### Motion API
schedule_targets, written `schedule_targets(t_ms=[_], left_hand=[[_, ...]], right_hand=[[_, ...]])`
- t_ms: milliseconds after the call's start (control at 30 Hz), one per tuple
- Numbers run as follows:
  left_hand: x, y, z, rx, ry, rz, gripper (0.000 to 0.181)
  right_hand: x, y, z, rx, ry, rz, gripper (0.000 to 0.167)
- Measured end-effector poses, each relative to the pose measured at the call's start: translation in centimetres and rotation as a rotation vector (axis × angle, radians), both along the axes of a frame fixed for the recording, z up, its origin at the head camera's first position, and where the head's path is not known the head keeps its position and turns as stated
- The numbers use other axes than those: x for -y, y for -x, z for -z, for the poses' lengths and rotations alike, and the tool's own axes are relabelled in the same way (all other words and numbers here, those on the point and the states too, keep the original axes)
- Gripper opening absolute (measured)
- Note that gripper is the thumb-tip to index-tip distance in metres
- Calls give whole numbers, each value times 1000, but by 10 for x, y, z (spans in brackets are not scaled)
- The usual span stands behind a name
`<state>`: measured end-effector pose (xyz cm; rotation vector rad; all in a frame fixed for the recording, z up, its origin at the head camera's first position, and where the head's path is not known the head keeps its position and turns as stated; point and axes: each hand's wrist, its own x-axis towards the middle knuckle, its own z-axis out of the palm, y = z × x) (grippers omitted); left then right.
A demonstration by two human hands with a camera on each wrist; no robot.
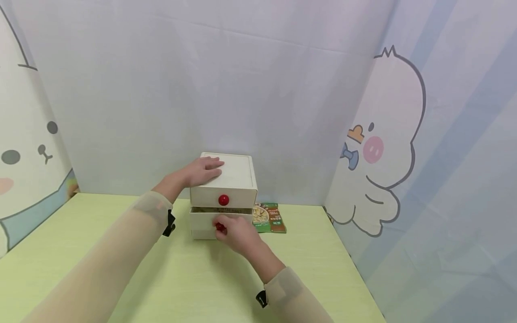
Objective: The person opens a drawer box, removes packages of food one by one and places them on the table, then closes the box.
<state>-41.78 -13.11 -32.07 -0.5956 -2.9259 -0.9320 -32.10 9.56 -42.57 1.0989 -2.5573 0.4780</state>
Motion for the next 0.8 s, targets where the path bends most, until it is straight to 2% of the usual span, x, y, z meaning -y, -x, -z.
schedule_targets(t_ms=[233,467,800], left_hand=[[0,-2,-1,-6,-9,2,61],[0,-4,-1,-4,-14,-1,61],[-1,-3,0,-9,-6,-6,61]], right_hand=[[-4,-9,1,18,0,-37,14],[-7,-13,5,-18,3,-74,15],[-9,-18,6,-2,-11,-71,18]])
